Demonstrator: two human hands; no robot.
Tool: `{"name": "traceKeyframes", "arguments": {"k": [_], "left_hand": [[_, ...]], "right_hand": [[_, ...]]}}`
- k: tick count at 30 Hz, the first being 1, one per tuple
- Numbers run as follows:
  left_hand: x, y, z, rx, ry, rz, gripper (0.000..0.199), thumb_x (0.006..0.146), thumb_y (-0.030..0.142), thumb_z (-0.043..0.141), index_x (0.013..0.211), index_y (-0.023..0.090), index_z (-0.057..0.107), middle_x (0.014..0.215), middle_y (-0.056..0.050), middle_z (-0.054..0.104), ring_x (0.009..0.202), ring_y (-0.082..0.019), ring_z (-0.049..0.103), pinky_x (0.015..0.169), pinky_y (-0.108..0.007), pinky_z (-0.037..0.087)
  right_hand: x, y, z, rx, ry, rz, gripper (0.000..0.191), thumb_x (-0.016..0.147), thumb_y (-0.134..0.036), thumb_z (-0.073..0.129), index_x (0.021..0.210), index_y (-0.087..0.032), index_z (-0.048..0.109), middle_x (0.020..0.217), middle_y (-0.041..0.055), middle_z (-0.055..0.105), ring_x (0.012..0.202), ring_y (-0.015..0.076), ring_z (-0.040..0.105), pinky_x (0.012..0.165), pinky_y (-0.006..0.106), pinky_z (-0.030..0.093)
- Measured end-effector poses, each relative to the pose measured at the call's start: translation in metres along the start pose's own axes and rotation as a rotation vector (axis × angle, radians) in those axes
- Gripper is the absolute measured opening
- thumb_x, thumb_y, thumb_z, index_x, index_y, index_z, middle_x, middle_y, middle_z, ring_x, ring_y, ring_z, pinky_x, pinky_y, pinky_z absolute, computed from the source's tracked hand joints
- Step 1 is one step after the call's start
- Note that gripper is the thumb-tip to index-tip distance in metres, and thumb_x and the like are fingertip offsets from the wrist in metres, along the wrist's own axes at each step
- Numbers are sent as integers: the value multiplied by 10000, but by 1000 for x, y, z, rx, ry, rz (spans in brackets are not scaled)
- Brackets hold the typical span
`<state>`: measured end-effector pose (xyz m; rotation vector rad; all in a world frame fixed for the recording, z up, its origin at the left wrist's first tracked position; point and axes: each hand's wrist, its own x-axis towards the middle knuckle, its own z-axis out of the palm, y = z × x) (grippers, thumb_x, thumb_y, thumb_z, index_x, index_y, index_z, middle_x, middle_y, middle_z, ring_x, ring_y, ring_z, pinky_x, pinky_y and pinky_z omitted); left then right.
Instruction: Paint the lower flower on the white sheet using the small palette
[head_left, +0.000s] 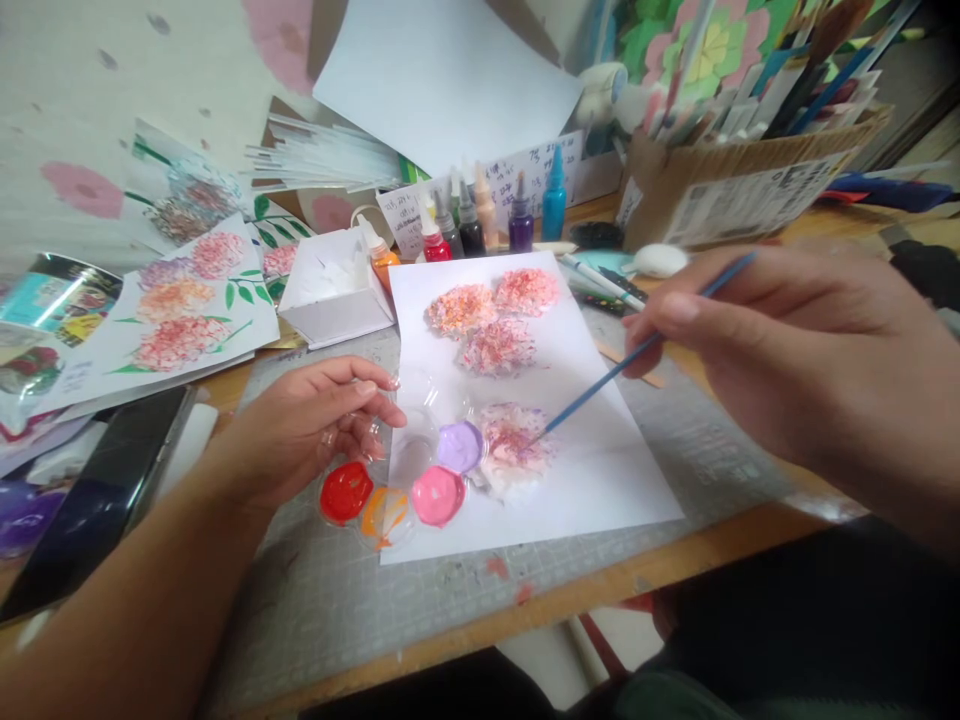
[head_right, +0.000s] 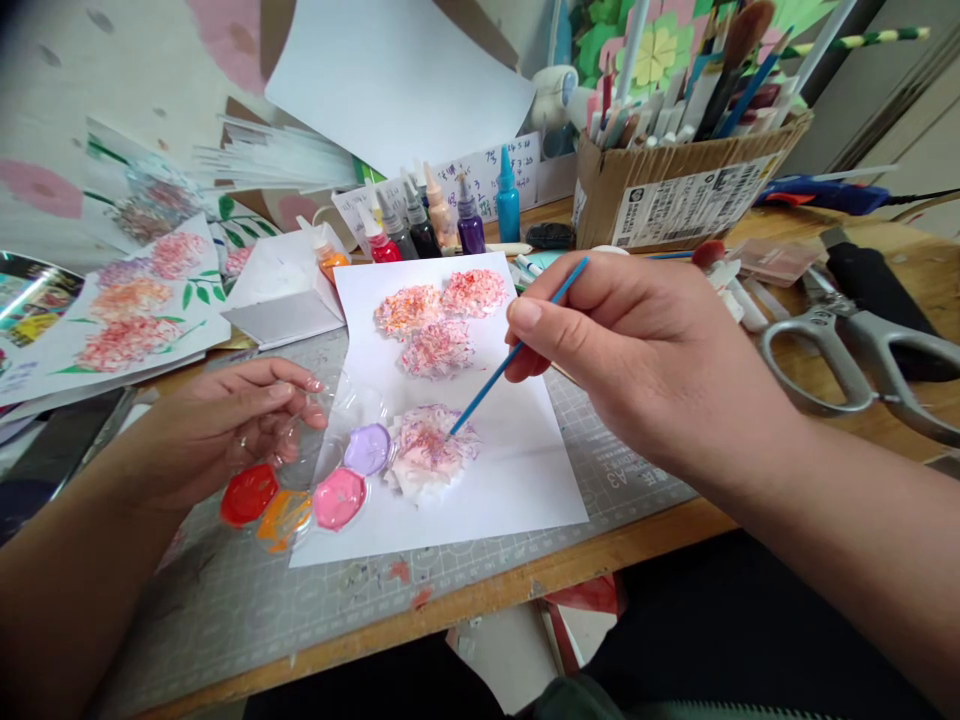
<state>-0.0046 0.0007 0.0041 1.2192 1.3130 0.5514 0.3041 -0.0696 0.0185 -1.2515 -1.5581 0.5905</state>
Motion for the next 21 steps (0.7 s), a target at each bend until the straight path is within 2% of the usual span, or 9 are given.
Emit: {"name": "traceKeyframes", "arguments": {"k": [3,7,10,14,21], "left_hand": [[1,-1,0,-4,4,-3,171,747,275,625,879,182,568,682,-14,719,427,-103,603,401,-182,469],[2,-1,1,0,5,1,192,734,285,637,878,182,563,675,-15,718,419,-98,597,397,-179,466],[1,1,2,-3,-3,-1,195,731,277,635,879,178,556,671,-13,716,418,-97,596,397,-178,468],[-2,4,4,-9,-23,-15,178,762,253,620,902,173,544,689,-2,713,443,-87,595,424,-180,489],[-3,5,5,-20,-27,6,141,786,246,599,892,169,546,686,-3,715,441,-84,590,429,-183,491]], "right_hand": [[1,1,1,-13,13,8,209,846,-282,602,657,-241,680,651,-59,675,627,68,600,590,209,453],[0,2,1,42,17,-9,169,842,-334,602,711,-263,682,710,-53,691,680,119,645,626,268,483],[-1,1,0,3,6,-7,169,843,-323,603,704,-263,679,698,-50,691,685,119,644,618,264,476],[-2,1,-1,73,-9,4,170,838,-358,606,716,-267,680,731,-34,690,695,145,650,646,301,488],[-3,2,2,46,-46,-8,151,833,-371,612,739,-288,695,730,-32,698,734,149,658,631,276,492]]}}
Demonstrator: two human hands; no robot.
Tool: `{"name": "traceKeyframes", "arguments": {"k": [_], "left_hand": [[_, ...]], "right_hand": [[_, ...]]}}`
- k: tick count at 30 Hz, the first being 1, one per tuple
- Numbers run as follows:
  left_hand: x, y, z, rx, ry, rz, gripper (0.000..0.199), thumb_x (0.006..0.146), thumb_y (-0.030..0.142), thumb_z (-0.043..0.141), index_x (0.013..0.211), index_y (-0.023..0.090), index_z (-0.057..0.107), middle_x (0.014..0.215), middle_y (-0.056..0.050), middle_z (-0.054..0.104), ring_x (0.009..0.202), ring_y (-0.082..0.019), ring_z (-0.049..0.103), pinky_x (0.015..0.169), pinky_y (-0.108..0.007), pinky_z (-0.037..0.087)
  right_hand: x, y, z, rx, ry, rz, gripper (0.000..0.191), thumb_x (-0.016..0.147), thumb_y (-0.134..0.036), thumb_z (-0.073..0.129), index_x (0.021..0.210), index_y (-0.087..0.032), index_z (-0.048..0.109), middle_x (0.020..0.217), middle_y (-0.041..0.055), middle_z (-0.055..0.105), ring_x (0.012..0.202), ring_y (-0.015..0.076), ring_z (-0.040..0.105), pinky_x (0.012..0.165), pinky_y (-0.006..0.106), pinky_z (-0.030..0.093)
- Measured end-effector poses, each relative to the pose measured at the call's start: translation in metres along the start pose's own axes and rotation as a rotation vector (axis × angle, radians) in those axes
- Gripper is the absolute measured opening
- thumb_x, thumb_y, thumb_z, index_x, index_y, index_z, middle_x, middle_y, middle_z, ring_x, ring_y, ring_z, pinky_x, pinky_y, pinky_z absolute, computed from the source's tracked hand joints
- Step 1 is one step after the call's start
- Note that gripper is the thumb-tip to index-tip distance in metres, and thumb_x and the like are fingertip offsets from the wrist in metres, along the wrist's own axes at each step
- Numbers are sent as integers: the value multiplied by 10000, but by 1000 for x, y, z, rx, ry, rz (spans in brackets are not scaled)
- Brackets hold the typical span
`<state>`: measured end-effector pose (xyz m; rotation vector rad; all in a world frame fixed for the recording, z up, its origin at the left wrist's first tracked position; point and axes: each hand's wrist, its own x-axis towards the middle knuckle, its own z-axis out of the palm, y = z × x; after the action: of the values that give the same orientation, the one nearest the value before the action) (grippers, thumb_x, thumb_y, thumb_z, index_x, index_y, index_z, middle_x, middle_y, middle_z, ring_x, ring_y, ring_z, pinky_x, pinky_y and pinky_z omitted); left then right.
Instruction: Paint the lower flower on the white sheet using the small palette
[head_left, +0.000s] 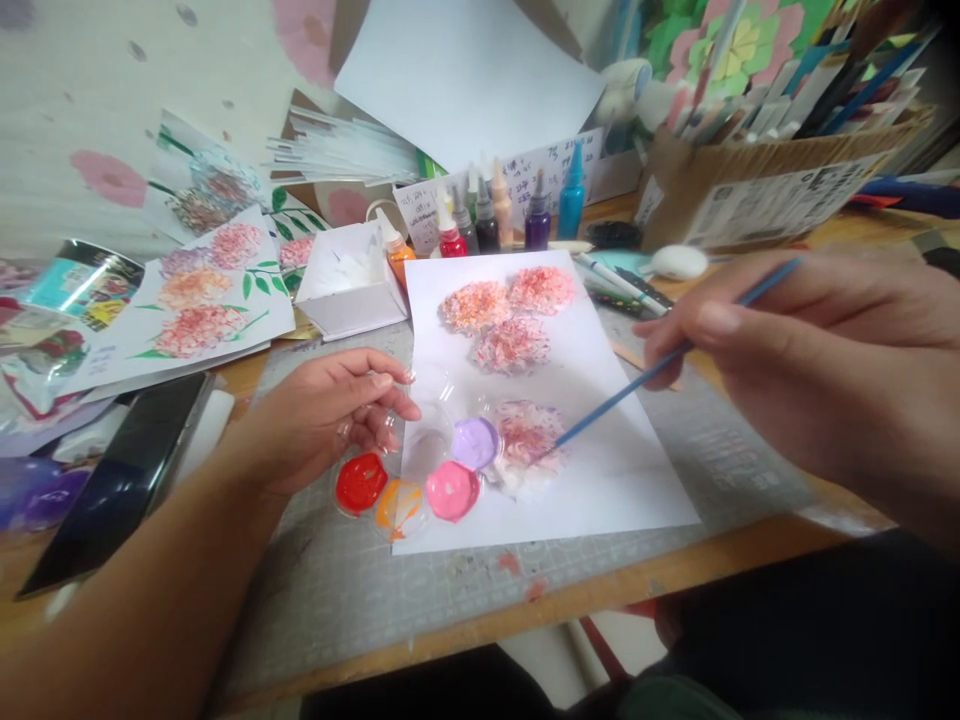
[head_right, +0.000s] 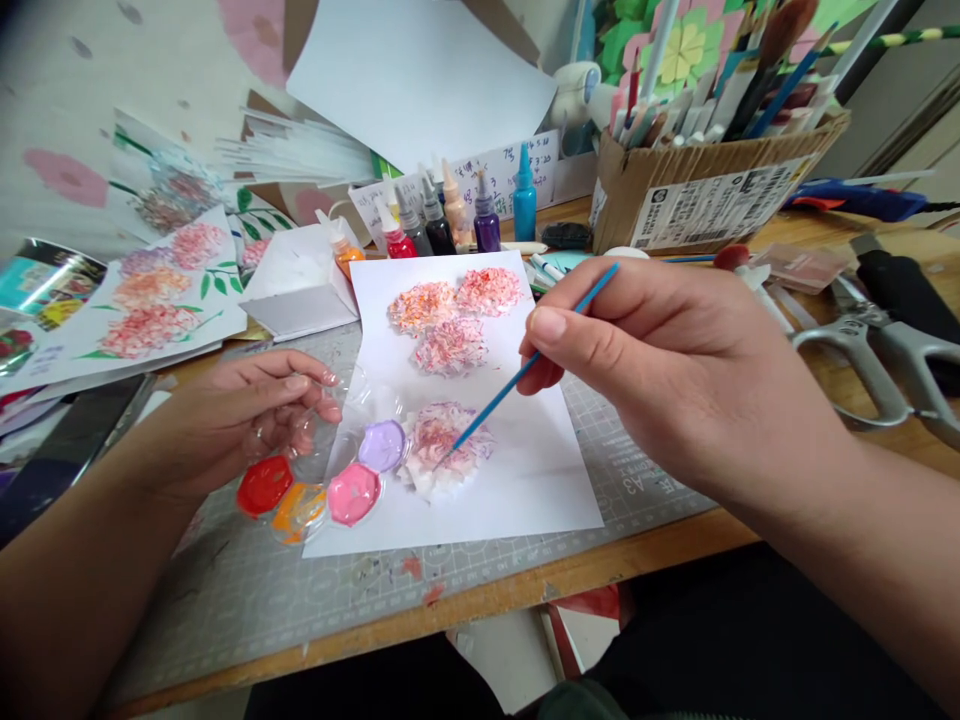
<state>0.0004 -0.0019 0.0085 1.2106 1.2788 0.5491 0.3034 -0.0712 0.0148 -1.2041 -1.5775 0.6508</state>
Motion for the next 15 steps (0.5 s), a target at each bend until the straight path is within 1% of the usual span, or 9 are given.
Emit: {"name": "traceKeyframes", "arguments": {"k": [4,8,12,13,15], "left_hand": [[1,-1,-1,2,12,-3,139,775,251,608,884,179,561,687,-7,715,440,-88,593,423,-179,476],[1,-2,-2,6,18,9,124,765,247,611,868,184,582,681,-18,718,433,-91,595,415,-173,465],[2,-2,-1,-2,10,12,106,762,245,618,844,185,590,674,-22,719,424,-96,594,419,-184,474],[2,-2,-1,-4,10,13,107,759,248,622,840,185,591,674,-23,719,425,-99,596,419,-187,474],[3,-3,-1,-8,5,16,112,756,253,630,838,185,595,676,-27,720,426,-103,597,417,-192,474]], "right_hand": [[1,1,1,-62,-24,-11,185,838,-379,607,707,-285,699,715,-33,695,717,127,640,615,258,469],[0,1,-2,45,-13,10,135,819,-379,629,728,-296,685,767,-26,697,772,190,660,649,327,482],[-3,-1,1,-37,-37,1,174,821,-389,620,699,-290,694,752,-18,710,783,184,666,630,304,474],[-4,-1,2,-32,-12,4,171,815,-387,627,695,-289,698,740,-15,706,793,189,665,631,305,473],[-5,-3,7,70,79,24,138,783,-386,663,696,-285,698,724,-9,695,786,208,663,656,331,480]]}}
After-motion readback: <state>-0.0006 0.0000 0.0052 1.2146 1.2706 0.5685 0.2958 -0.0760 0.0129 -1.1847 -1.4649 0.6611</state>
